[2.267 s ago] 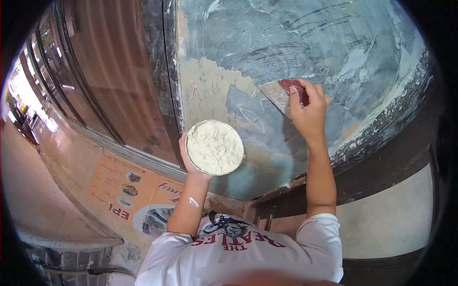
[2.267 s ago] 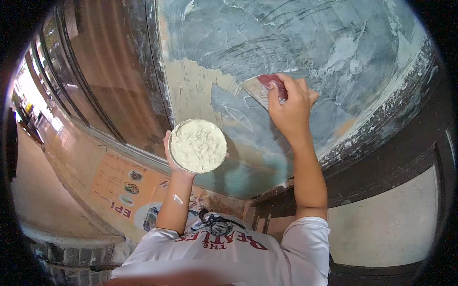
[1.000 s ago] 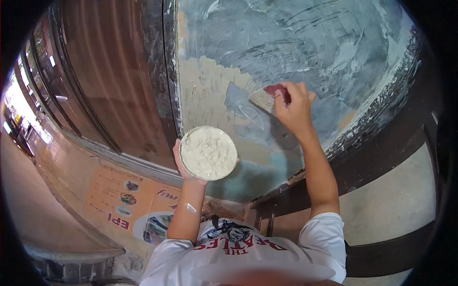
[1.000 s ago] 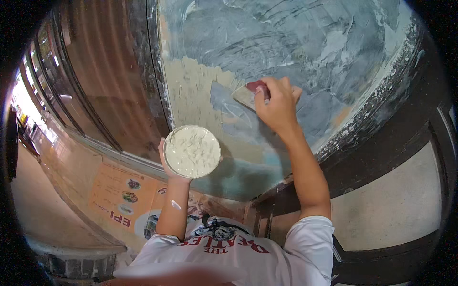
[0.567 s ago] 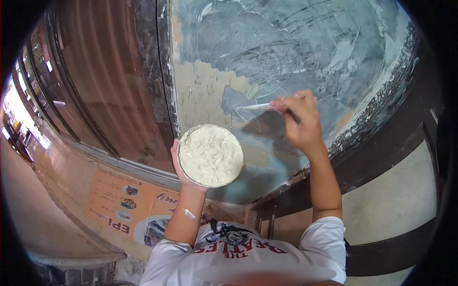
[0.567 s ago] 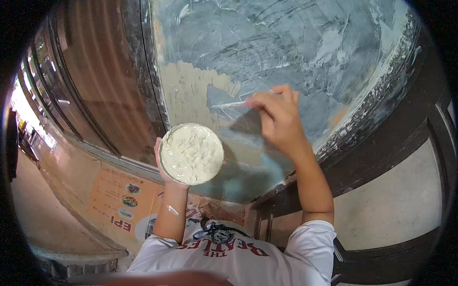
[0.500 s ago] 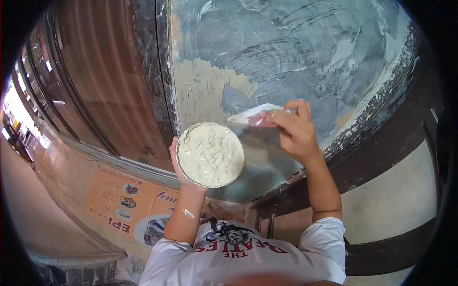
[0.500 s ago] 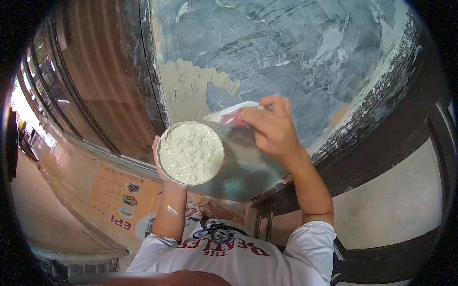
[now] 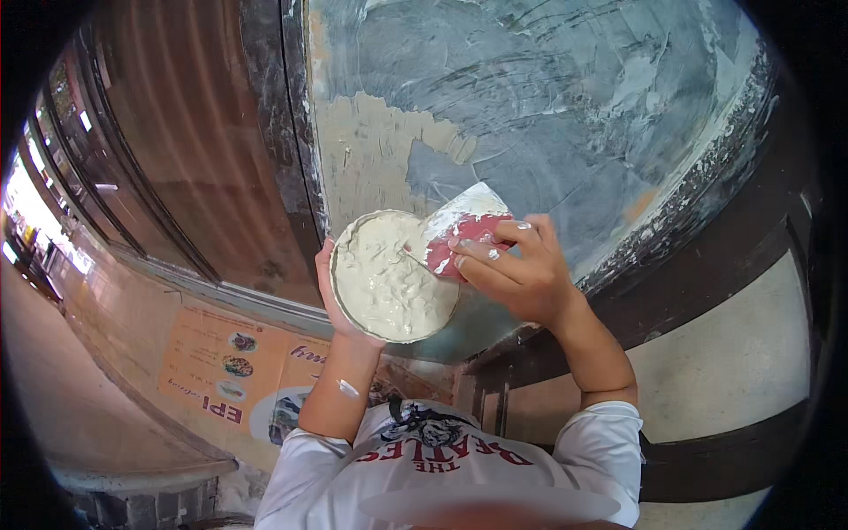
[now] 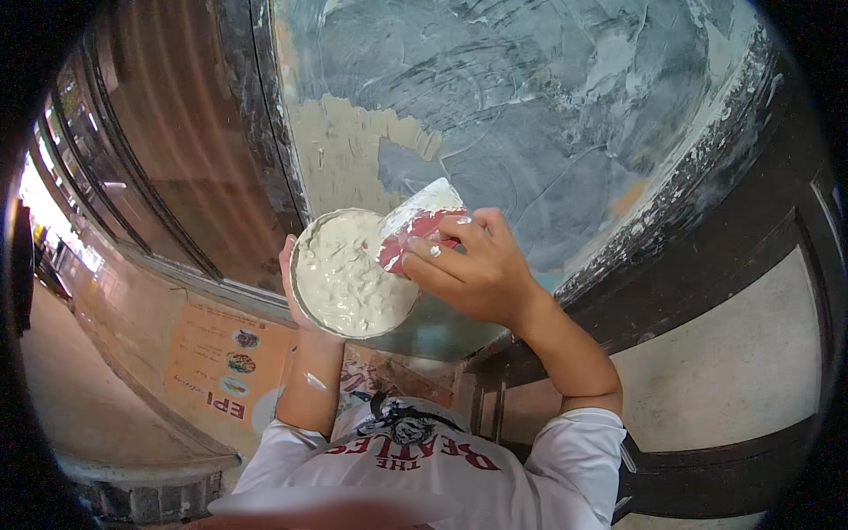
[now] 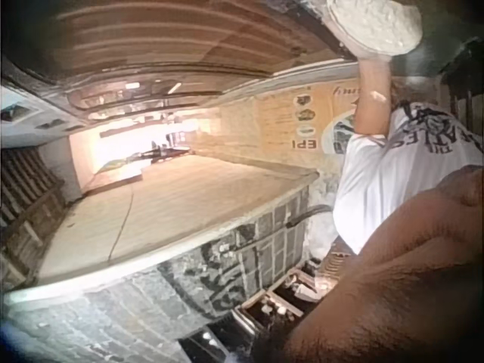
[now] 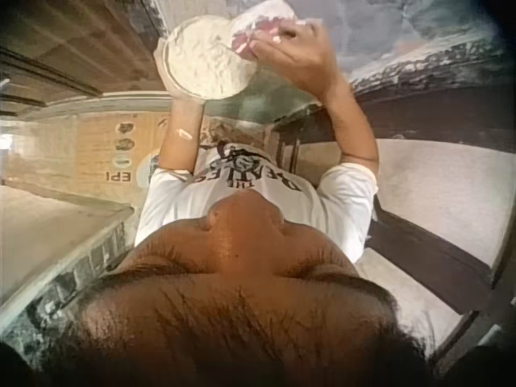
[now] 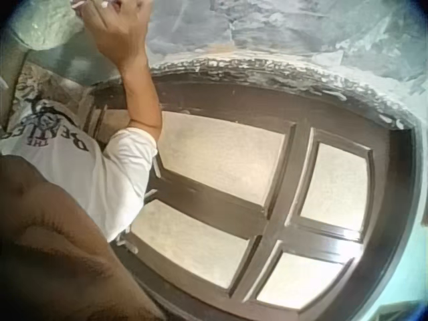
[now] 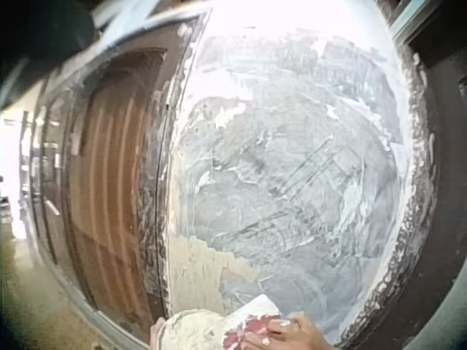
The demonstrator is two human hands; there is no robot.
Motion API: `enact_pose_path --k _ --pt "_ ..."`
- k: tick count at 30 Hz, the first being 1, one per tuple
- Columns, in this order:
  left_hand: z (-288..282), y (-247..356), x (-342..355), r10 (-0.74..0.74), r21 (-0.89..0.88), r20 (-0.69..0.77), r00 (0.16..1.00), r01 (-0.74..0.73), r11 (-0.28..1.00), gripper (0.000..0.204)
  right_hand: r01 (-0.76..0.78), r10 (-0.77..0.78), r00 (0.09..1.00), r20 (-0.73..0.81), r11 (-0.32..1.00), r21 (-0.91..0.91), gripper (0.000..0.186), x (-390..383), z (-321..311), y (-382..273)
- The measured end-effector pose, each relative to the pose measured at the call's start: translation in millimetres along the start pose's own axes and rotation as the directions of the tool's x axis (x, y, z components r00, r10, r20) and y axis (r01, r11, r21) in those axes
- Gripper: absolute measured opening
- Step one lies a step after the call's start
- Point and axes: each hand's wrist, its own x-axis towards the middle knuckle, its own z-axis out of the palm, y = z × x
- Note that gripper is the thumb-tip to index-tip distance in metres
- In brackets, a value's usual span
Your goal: The person applies plaster to a concrete wall using a putty knife.
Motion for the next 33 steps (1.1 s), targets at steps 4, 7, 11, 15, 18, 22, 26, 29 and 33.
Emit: enact_pose_path --k 4,7,11,15,18,22,26,29,33 --pt "1 -1 -1 -0.011 -0.006 -0.048 0.999 0.011 1.0 0.068 0.01 -0.01 1.0 0.001 1.0 0.007 0.02 3 0 -5" --pt "-7 -3 -1 -0.002 0.013 -0.063 0.998 0.002 1.0 0.069 0.005 -0.005 1.0 -0.017 1.0 0.012 0.02 4 3 -7" --pt "-13 -5 0 -0.019 -0.015 -0.039 0.999 0.018 1.0 0.069 -0.005 0.004 0.999 -0.04 0.999 -0.04 0.02 0 5 -9" --pt "-13 -5 1 -0.036 0.001 -0.054 0.998 0.036 0.999 0.072 -0.118 0.119 0.99 -0.079 0.993 0.019 0.018 -2 1 -5" --pt "-13 -3 3 -0.033 0.009 -0.039 0.999 0.033 0.999 0.074 -0.225 0.228 0.969 -0.094 0.973 0.044 0.026 -8 1 3" --pt "-19 -1 4 -0.035 0.028 -0.093 0.995 0.038 0.999 0.077 -0.336 0.35 0.914 -0.204 0.937 0.101 0.033 -13 6 26" --pt "-24 1 4 -0.053 0.026 -0.097 0.994 0.055 0.998 0.076 -0.577 0.605 0.759 -0.239 0.796 0.183 0.02 -16 11 60" --pt "-28 4 4 -0.048 -0.005 -0.12 0.992 0.048 0.999 0.076 -0.637 0.671 0.704 -0.233 0.741 0.21 0.018 -21 25 84" --pt "-26 7 3 -0.04 -0.002 -0.081 0.996 0.04 0.999 0.077 -0.69 0.705 0.697 -0.129 0.709 0.145 0.023 -17 36 89"
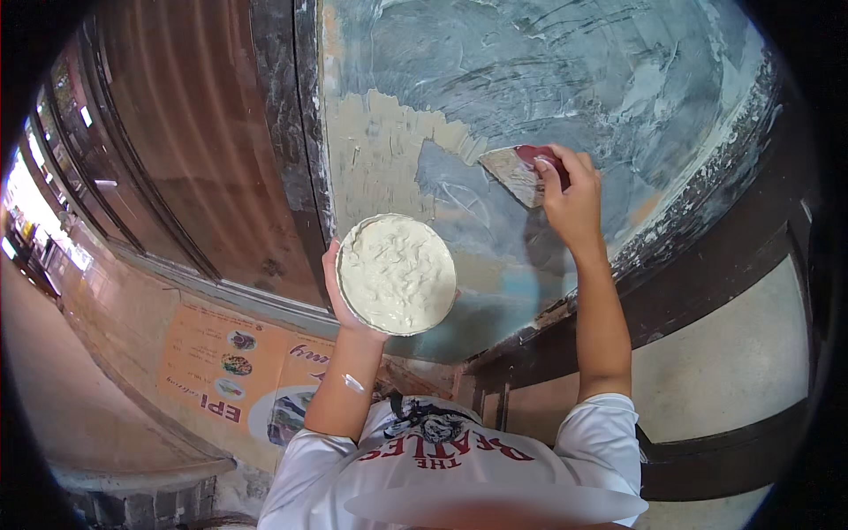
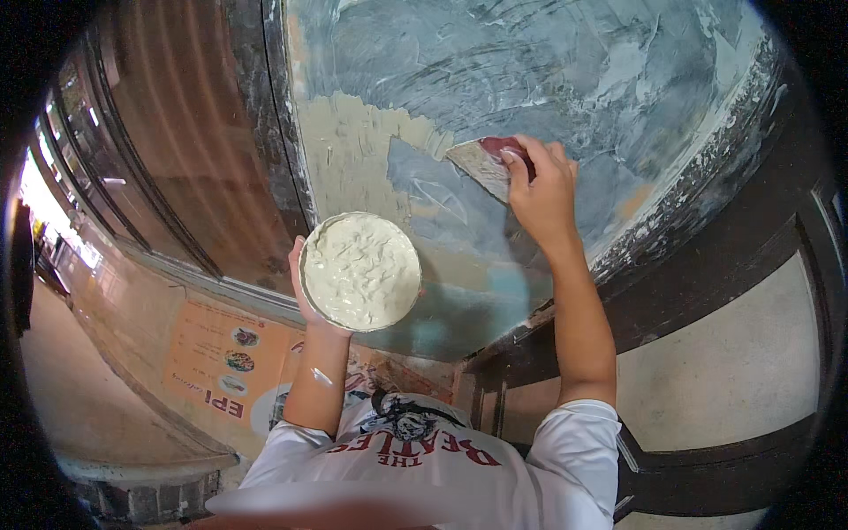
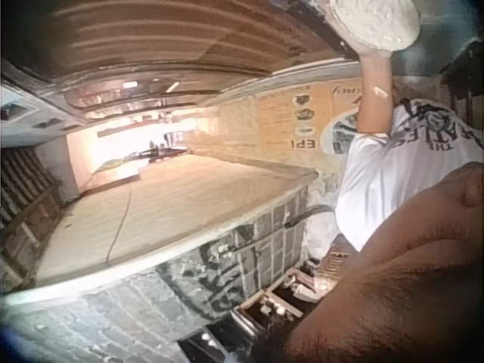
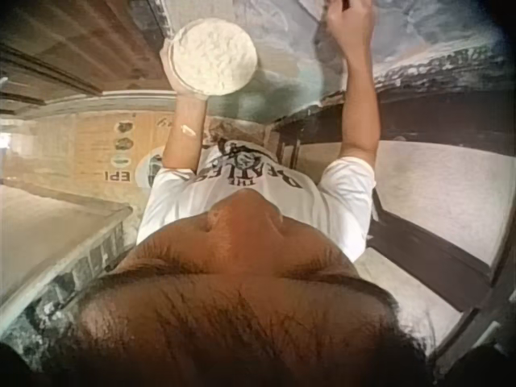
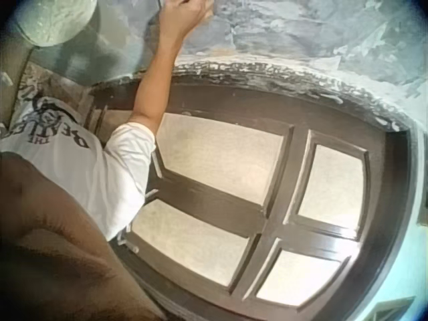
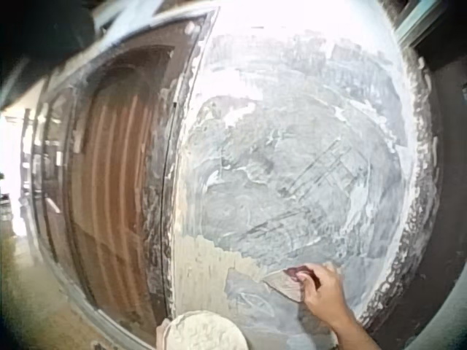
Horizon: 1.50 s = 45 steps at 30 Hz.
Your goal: The person applies plaster to a concrete wall using a putty knife.
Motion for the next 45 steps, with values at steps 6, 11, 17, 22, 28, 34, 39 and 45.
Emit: enact_pose_path --k 6,11,17,22,28,34,39,45 --pt "-7 5 -1 0.071 0.086 -0.109 0.991 -0.062 0.994 0.078 -0.027 0.025 0.997 -0.076 0.999 -0.031 0.023 10 -1 3" --pt "-8 6 -2 0.05 -0.024 -0.048 0.998 -0.052 0.998 0.077 0.026 -0.025 1.0 0.007 0.992 -0.12 0.023 0 7 -8" --pt "-11 5 -3 0.044 0.043 -0.087 0.995 -0.041 0.998 0.078 -0.067 0.064 0.993 -0.101 0.997 -0.033 0.02 17 -7 -2" --pt "-3 3 -6 0.1 0.087 -0.126 0.987 -0.089 0.992 0.078 0.21 -0.21 0.978 -0.018 0.963 0.166 0.022 -2 -28 -35" --pt "3 6 -5 0.072 -0.011 -0.019 0.997 -0.072 0.997 0.074 0.598 -0.607 0.77 0.196 0.794 0.109 0.029 -46 -30 -71" --pt "11 7 -10 0.116 0.049 -0.069 0.991 -0.113 0.992 0.073 0.592 -0.601 0.769 0.219 0.798 0.109 0.029 -59 -35 -69" --pt "12 6 -4 0.088 0.033 0.015 0.996 -0.088 0.996 0.074 0.588 -0.611 0.767 0.198 0.792 0.166 0.025 -65 -34 -70" --pt "11 2 -1 0.065 0.05 0.019 0.998 -0.066 0.997 0.074 0.599 -0.614 0.758 0.219 0.789 0.138 0.019 -66 -29 -71"
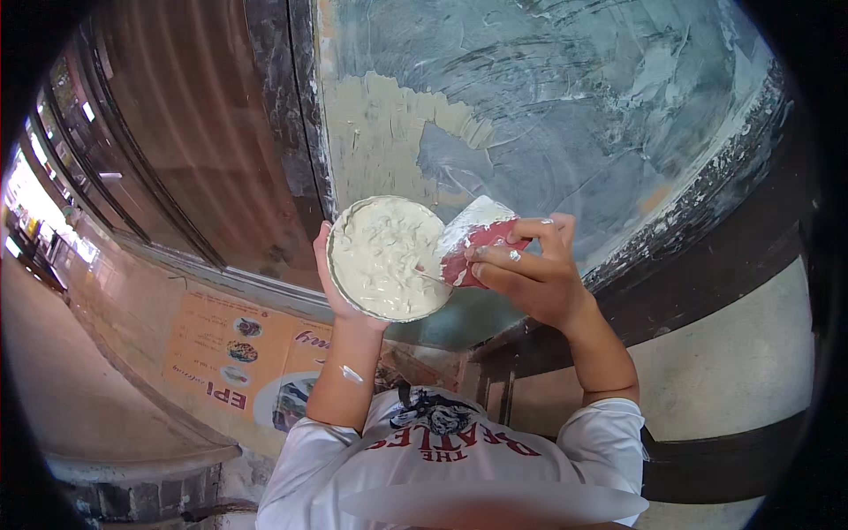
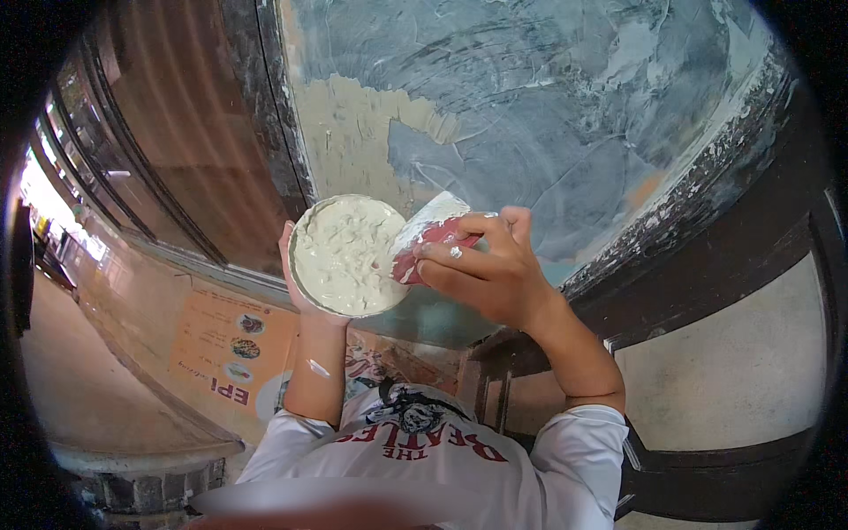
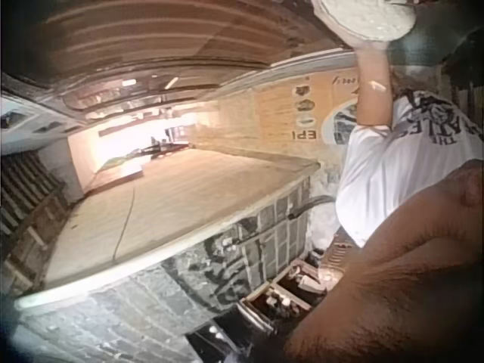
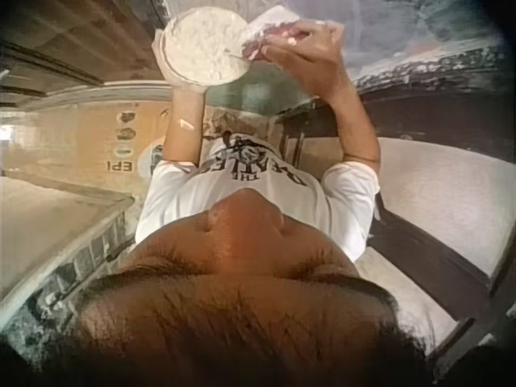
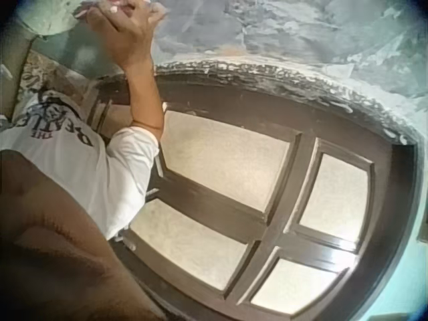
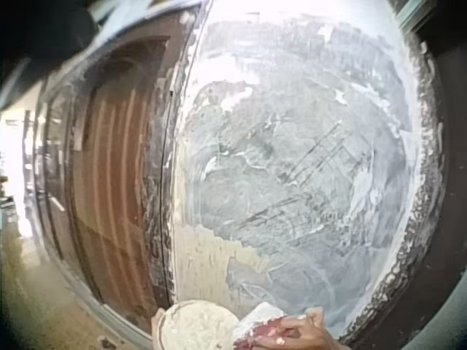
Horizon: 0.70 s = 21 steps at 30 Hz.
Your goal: The person applies plaster to a concrete wall using a putty knife.
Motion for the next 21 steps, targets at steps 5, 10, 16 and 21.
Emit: enact_pose_path --k 5,10,16,21 --pt "-3 -1 0 0.009 -0.007 -0.012 1.0 -0.01 1.0 0.074 0.002 -0.002 0.999 -0.034 1.0 -0.017 0.019 -2 5 0" --pt "-1 -4 -1 -0.009 0.016 -0.038 0.999 0.01 1.0 0.074 -0.021 0.017 0.996 -0.089 0.999 -0.043 0.021 -4 8 1" --pt "-6 -8 -1 0.018 -0.051 -0.012 1.0 -0.019 0.999 0.073 -0.102 0.097 0.985 -0.14 0.994 -0.029 0.03 -5 3 2" --pt "-1 -10 -2 -0.023 -0.081 0.024 0.999 0.025 0.996 0.072 -0.206 0.214 0.946 -0.245 0.977 0.055 0.035 -8 9 8"
